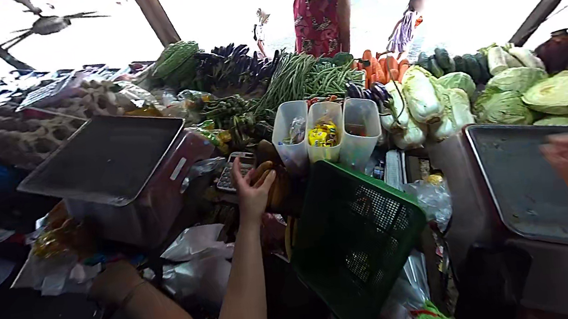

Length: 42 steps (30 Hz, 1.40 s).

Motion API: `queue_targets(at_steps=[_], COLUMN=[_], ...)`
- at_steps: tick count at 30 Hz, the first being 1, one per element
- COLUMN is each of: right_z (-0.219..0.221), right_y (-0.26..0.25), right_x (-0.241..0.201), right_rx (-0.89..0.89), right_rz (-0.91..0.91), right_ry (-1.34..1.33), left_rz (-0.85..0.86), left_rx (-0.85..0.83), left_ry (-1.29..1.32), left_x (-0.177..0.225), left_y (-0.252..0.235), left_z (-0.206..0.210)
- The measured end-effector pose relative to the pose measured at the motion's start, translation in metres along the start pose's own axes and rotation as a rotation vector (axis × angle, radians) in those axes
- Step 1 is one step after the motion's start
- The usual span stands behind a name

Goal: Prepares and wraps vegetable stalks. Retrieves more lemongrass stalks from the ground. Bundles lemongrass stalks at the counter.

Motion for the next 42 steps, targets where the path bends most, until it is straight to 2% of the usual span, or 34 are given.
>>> queue_targets(at_steps=[3,6,9,12,15,19,20,21,22,23,24,25,27,28,29,30,32,33,34,36,37,39,41,42], right_z=[0.035,0.091,0.162,0.217,0.26,0.296,0.31,0.332,0.341,0.333,0.335,0.339,0.331,0.317,0.299,0.286,0.302,0.31,0.308,0.312,0.324,0.354,0.346,0.331], right_y=[-0.089,-0.169,-0.218,-0.244,-0.262,-0.279,-0.281,-0.282,-0.283,-0.287,-0.29,-0.29,-0.284,-0.281,-0.273,-0.264,-0.277,-0.283,-0.284,-0.282,-0.283,-0.301,-0.288,-0.275], right_x=[-0.002,0.024,0.055,0.06,0.054,0.042,0.044,0.052,0.056,0.054,0.054,0.053,0.041,0.029,0.01,-0.004,0.024,0.029,0.02,0.007,0.01,0.037,0.025,0.009], right_rx=[-0.119,-0.271,-0.425,-0.556,-0.585,-0.634,-0.564,-0.403,-0.386,-0.705,-0.864,-0.895,-0.833,-0.908,-1.005,-1.02,-1.054,-1.103,-1.163,-1.166,-1.141,-1.186,-0.96,-0.907], right_rz=[-0.025,0.102,0.26,0.442,0.585,0.666,0.672,0.658,0.639,0.616,0.521,0.411,0.229,0.201,0.286,0.467,0.394,0.359,0.4,0.42,0.409,0.23,0.349,0.2], right_ry=[0.115,0.115,0.059,0.028,0.009,0.14,0.151,0.163,0.174,0.159,0.181,0.191,0.095,0.077,0.128,0.165,0.076,0.113,0.183,0.151,0.043,-0.317,-0.257,-0.221], left_rz=[0.019,0.025,0.036,0.06,0.061,0.062,0.06,0.05,0.038,0.027,0.021,0.014,0.018,0.029,0.023,0.011,-0.023,-0.047,-0.06,-0.067,-0.07,-0.071,-0.074,-0.072], left_rx=[-0.047,-0.007,0.014,0.019,0.01,-0.006,0.004,0.013,0.014,0.008,0.009,0.017,0.063,0.09,0.099,0.097,0.068,0.048,0.032,0.013,0.003,-0.01,-0.02,-0.021], left_ry=[0.011,0.033,0.013,-0.028,-0.072,-0.111,-0.118,-0.127,-0.134,-0.145,-0.157,-0.169,-0.179,-0.169,-0.162,-0.155,-0.142,-0.139,-0.133,-0.106,-0.1,-0.106,-0.12,-0.124], left_x=[0.011,0.012,0.009,0.01,0.011,0.011,0.01,0.007,0.005,0.002,-0.001,-0.004,-0.01,-0.011,-0.011,-0.01,-0.007,-0.005,-0.005,-0.007,-0.008,-0.007,-0.008,-0.009], left_y=[0.041,0.075,0.108,0.137,0.161,0.181,0.184,0.187,0.19,0.191,0.193,0.195,0.194,0.193,0.194,0.193,0.191,0.19,0.189,0.189,0.189,0.188,0.187,0.187], left_z=[-0.005,-0.015,-0.024,-0.034,-0.044,-0.059,-0.063,-0.066,-0.068,-0.068,-0.069,-0.07,-0.069,-0.066,-0.064,-0.062,-0.057,-0.055,-0.052,-0.048,-0.045,-0.044,-0.044,-0.044])
Point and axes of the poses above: each hand's wrist, its own y-axis away from the middle knuckle, its own z-axis out of the palm, x = y × z, the point moved 5 cm from there along -y, towards the middle knuckle, and after that the axes turned 1 degree about z, right-handed, at the moved point
